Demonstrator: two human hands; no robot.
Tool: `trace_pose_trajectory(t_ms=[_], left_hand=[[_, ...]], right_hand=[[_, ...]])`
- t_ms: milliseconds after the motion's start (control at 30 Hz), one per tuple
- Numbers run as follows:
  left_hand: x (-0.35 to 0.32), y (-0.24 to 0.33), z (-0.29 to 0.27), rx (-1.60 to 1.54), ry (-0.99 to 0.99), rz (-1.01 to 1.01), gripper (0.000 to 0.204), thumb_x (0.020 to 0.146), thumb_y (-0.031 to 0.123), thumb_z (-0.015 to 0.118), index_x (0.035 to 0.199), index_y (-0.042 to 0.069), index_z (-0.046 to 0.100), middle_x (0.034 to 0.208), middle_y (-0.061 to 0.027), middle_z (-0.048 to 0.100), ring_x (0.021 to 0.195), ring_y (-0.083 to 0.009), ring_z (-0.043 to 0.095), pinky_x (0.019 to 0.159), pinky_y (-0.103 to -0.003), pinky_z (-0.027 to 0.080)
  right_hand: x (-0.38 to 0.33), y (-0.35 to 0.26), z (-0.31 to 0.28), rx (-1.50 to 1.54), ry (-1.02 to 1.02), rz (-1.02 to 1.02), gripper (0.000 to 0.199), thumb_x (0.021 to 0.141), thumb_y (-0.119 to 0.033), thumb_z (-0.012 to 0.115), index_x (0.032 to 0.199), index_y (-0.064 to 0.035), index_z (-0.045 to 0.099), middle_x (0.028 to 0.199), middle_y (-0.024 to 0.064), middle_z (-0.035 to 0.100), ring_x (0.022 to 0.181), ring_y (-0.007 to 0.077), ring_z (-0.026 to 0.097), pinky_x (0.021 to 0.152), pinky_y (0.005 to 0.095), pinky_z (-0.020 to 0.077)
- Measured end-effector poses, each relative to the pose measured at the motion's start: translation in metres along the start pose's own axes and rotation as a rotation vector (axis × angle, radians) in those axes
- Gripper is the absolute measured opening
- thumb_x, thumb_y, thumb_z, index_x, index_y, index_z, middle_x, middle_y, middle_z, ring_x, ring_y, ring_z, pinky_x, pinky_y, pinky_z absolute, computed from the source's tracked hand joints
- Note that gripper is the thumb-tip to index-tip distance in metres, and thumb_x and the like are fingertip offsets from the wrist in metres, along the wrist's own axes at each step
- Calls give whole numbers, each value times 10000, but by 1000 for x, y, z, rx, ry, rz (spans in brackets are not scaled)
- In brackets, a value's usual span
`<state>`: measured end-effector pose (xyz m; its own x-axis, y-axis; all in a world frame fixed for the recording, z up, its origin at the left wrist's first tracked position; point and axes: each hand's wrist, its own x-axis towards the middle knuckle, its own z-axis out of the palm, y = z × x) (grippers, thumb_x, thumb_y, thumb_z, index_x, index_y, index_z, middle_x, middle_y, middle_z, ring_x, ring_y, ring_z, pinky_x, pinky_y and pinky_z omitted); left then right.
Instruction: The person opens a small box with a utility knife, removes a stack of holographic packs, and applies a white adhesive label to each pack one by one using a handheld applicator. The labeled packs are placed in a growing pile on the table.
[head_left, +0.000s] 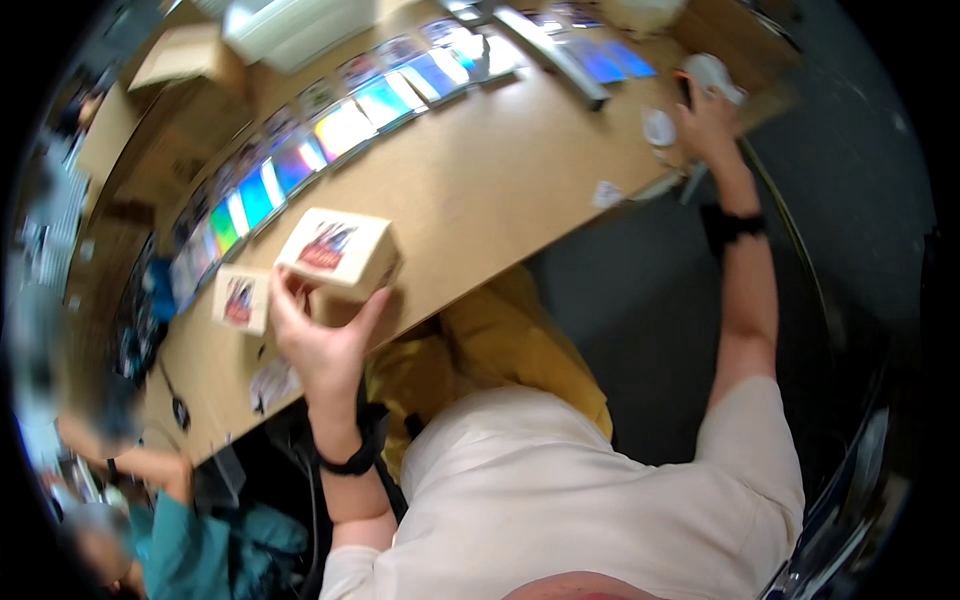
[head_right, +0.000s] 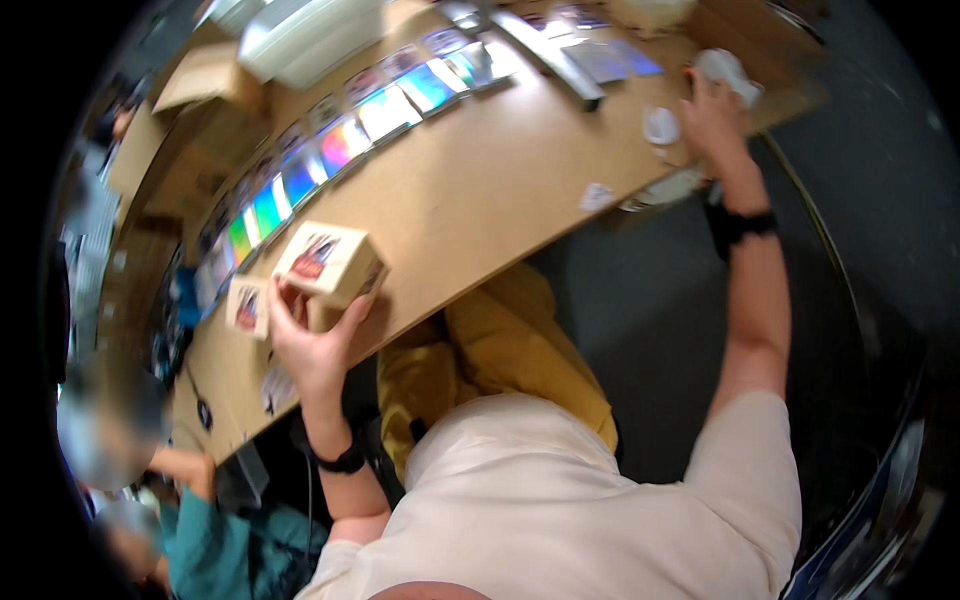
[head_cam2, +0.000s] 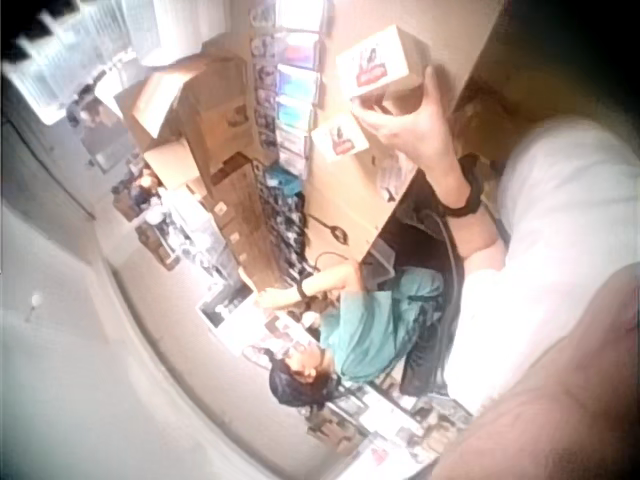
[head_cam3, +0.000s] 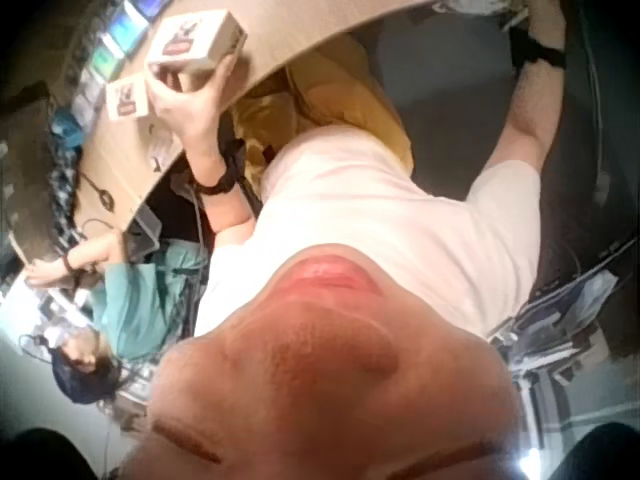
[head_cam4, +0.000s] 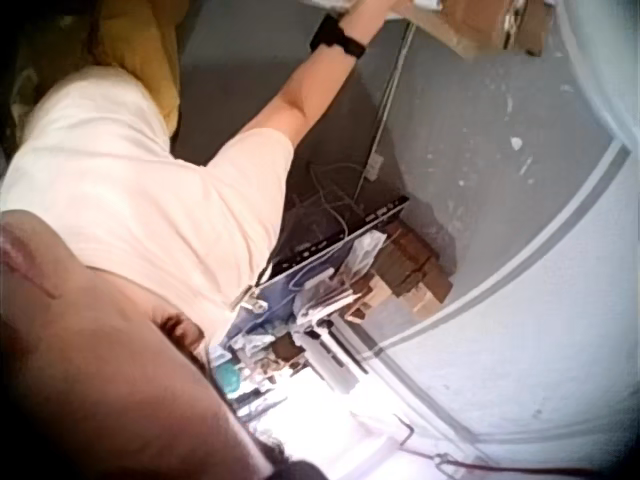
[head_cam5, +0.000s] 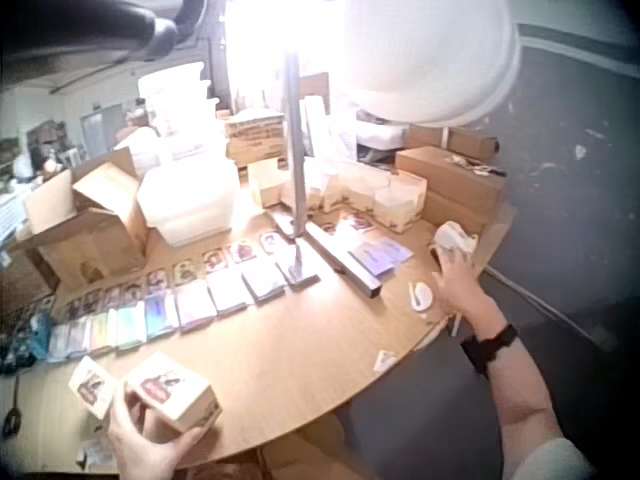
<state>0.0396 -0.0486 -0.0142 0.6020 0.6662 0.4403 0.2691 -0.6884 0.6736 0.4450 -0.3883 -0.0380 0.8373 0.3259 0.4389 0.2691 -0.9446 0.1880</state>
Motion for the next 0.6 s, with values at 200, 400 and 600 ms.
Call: trace_pose_trajectory(t_ms=[200,400,600], left_hand=[[2,10,-1,154,-45,-4,1078,592,332,890,1369,-103,282,1174,-216,502,1106,-327,519,964,-395,427],[-4,3,-12,14,-241,-133,1168,638,336,860,1441,-78,121,1342,-255,347,1225,-370,440,1021,-421,385],[-6,-7,-21,-33,-239,-105,1181,640,324,853,1441,-82,87,1385,-298,288,1281,-399,380,1052,-436,358]], right_hand=[[-78,-128,-155,995,-761,-731,618,848,-67,645,1406,-116,382,1320,157,457,1102,332,530,855,372,481],[-112,-212,-175,1076,-344,-921,632,857,-155,657,1413,-129,359,1380,193,403,1212,369,458,995,414,415],[-115,-275,-194,1165,-392,-883,504,859,-135,636,1326,-48,467,1294,184,512,1109,378,539,950,386,439]])
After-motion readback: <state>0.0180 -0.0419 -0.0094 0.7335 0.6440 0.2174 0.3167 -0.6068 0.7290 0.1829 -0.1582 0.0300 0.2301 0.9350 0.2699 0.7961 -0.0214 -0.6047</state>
